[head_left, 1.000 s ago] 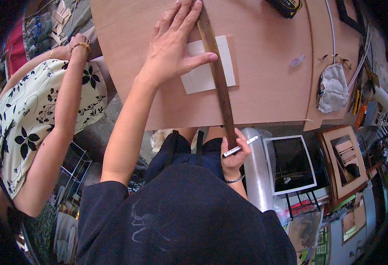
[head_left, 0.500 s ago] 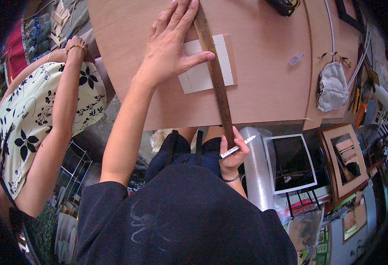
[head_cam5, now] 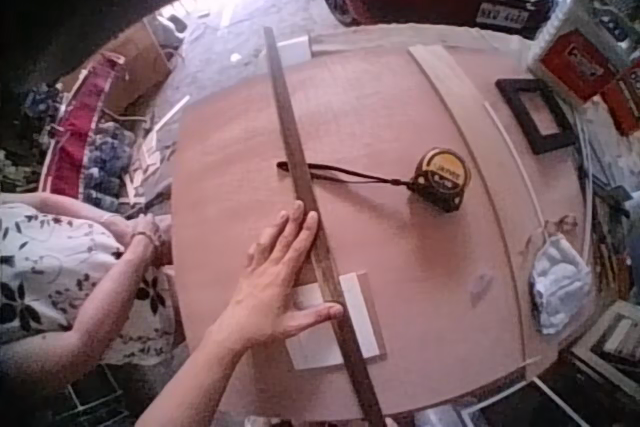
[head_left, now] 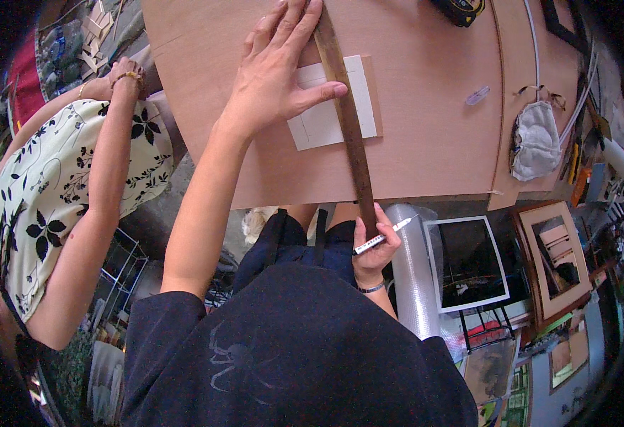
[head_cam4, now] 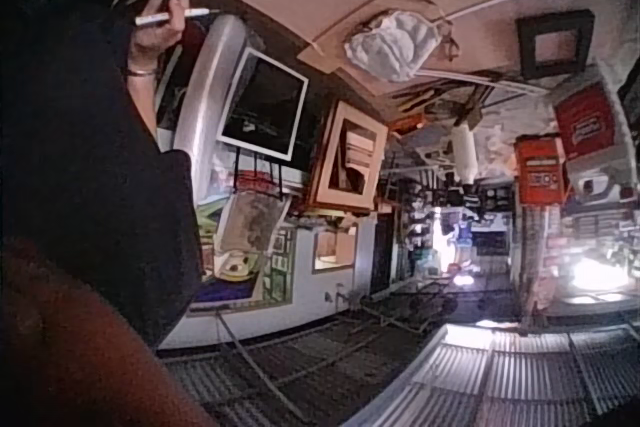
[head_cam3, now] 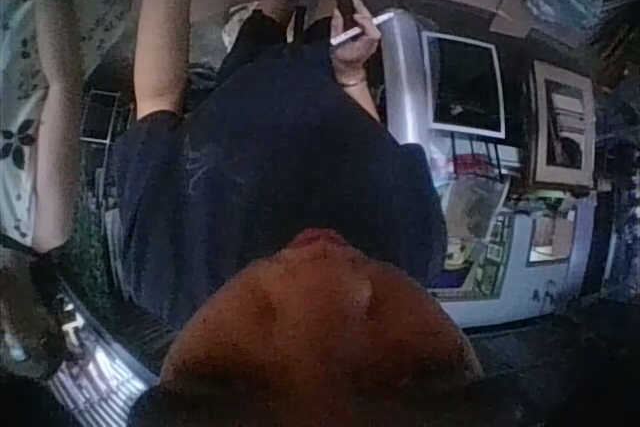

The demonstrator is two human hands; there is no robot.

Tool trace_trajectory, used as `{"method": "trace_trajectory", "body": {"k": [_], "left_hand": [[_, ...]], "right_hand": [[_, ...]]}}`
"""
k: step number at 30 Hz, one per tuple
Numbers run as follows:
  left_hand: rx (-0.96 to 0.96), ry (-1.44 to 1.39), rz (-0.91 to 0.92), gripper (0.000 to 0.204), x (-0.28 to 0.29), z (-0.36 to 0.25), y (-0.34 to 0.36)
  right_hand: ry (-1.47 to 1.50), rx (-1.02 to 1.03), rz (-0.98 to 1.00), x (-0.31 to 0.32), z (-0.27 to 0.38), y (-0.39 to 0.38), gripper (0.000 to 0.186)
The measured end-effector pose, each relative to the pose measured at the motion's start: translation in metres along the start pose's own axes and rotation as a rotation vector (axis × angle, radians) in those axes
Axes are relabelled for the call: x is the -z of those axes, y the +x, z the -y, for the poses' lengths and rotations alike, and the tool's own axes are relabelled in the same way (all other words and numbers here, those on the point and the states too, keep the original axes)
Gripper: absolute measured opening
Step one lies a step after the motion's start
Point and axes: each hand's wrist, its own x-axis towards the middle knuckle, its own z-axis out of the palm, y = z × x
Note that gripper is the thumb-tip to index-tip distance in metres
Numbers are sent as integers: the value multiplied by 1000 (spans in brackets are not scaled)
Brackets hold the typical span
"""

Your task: The person measures a small white card with a tape measure and marks it with a pen. They then use a wooden ruler to draw straight lines on the card and place it on a larger cardboard sheet. Finally, they pick up a utility knife.

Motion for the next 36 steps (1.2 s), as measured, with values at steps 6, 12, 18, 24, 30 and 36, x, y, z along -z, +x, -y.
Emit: {"method": "trace_trajectory", "body": {"k": [6, 12, 18, 24, 30, 36], "left_hand": [[-4, 8, -13, 120, 1, 0, -1], [2, 12, -3, 120, 2, 1, -2], [-3, 5, -10, 120, 2, 1, -5], [-18, 10, -31, 119, 1, 0, -6], [-8, 2, -15, 118, 0, -1, -7], [-25, -24, -30, 118, -3, 0, -7]], "right_hand": [[9, -11, -1, -1, 1, 0, 44], [9, -8, -3, -1, -1, -3, 45], [-7, 0, 5, 0, 2, -3, 45], [2, -5, -11, -2, 1, -6, 46], [-21, 10, -2, 0, 1, -6, 46], [-20, 6, -1, 1, 1, -6, 46]]}}
